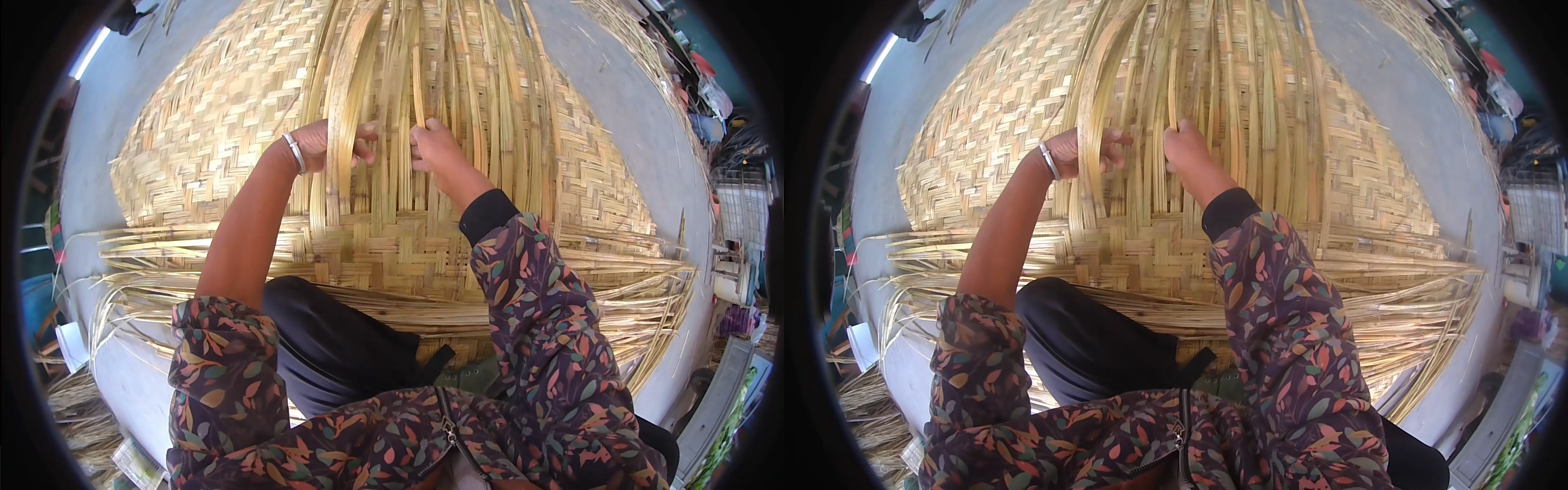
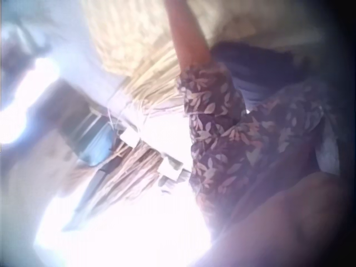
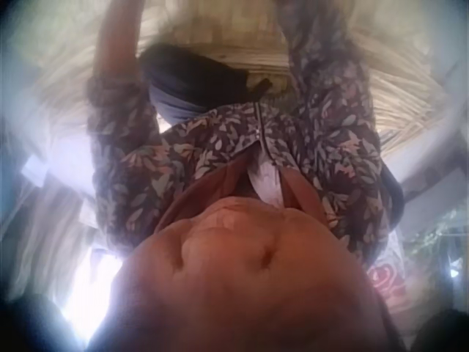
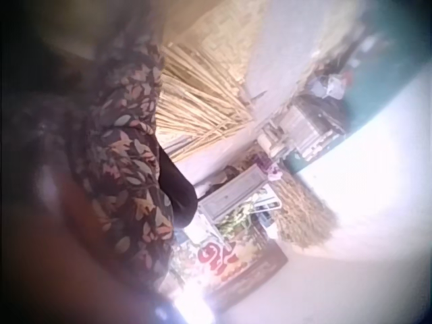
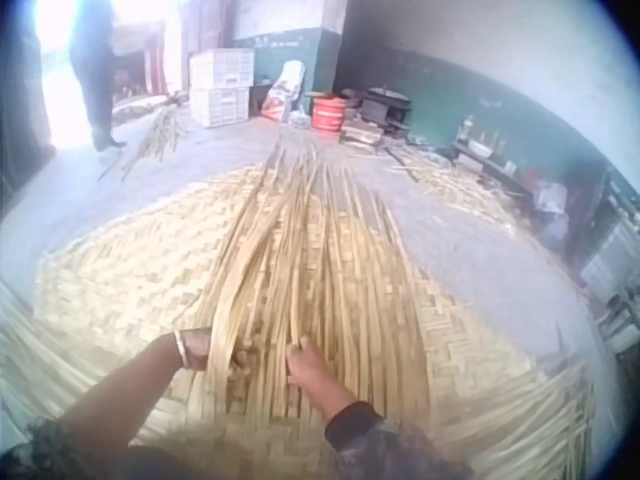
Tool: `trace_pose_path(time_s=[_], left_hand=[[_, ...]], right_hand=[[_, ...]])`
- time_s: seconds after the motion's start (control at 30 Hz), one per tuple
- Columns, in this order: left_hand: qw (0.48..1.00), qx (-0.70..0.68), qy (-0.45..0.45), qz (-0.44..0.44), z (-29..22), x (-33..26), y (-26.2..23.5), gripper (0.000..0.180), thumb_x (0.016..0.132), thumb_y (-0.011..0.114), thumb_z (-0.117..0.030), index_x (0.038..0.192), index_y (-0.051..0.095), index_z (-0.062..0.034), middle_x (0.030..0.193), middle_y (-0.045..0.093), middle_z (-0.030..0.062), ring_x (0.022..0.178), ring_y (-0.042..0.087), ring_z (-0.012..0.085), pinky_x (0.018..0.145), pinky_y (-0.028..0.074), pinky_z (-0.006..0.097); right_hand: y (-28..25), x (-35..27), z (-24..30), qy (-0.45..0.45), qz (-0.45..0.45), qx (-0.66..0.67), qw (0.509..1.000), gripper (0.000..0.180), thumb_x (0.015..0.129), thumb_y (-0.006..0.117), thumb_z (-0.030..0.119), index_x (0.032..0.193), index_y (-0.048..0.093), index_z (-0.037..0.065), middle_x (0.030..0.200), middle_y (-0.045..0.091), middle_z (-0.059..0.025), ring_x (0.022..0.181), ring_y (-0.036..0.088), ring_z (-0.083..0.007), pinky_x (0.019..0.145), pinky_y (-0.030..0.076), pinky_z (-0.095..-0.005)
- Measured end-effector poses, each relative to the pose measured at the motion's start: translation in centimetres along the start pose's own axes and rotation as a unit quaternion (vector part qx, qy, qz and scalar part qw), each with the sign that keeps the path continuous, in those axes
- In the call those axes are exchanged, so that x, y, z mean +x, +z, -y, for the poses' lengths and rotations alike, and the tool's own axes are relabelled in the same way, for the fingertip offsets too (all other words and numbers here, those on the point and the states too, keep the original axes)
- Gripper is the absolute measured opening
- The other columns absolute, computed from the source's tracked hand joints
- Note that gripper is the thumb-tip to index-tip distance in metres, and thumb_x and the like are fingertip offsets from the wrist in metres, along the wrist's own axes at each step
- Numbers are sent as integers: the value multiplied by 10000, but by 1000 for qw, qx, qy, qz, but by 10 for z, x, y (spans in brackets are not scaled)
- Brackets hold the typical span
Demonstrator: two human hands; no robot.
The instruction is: The person weaves a large mat using dried palm leaves, interlacing them by hand to form a tight pattern. The person sits on the floor and continuously adds new strips to the mat's edge.
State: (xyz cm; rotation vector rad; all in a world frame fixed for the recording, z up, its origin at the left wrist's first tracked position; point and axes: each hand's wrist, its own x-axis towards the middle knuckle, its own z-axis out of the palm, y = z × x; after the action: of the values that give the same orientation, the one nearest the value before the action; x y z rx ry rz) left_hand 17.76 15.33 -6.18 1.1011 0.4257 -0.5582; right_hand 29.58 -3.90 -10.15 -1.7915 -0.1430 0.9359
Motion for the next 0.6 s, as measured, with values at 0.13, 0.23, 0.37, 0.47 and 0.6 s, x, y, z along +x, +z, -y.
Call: trace_pose_path(time_s=[0.13, 0.23, 0.37, 0.47, 0.6], left_hand=[[998, 43, 19, -30, -8, 3, 9, 755, 767, 731, -372, 1335, 391, -10, 1064, 619, 94, 883, 606, 134, 781, 501, 281], [994, 30, 86, -59, -5, 3, 20, 800, 760, 731, -403, 1363, 358, -33, 1194, 560, 120, 1016, 585, 182, 861, 487, 335], [990, -72, 104, -68, 6, 2, 27, 741, 791, 701, -392, 1359, 366, -55, 1215, 558, 122, 1097, 563, 209, 911, 477, 360], [991, -90, 81, -61, 2, -3, 27, 675, 834, 661, -341, 1343, 364, -11, 1150, 593, 126, 1083, 568, 206, 910, 485, 327], [991, -86, 67, -73, -2, 5, 33, 532, 845, 654, -314, 1239, 464, -11, 1086, 616, 116, 916, 639, 191, 740, 557, 270]], right_hand=[[-1, -34, 7, 25, -26, 38, 999, 204, 929, 443, 196, 1065, 429, 46, 996, 536, -88, 867, 573, -194, 641, 474, -348], [-5, -34, -3, 51, -7, 63, 997, 217, 935, 436, 190, 1107, 430, 56, 1025, 551, -80, 873, 579, -201, 659, 480, -349], [-9, -36, -6, 63, 48, 126, 989, 190, 940, 433, 168, 1096, 492, 78, 983, 590, -54, 831, 593, -173, 656, 490, -321], [-12, -43, 7, 75, 110, 129, 983, 193, 930, 450, 144, 1091, 541, 91, 934, 615, -32, 799, 607, -152, 669, 496, -316], [-22, -44, 20, 75, 191, 86, 975, 211, 907, 494, 113, 1094, 587, 87, 905, 634, -20, 781, 618, -135, 679, 510, -301]])
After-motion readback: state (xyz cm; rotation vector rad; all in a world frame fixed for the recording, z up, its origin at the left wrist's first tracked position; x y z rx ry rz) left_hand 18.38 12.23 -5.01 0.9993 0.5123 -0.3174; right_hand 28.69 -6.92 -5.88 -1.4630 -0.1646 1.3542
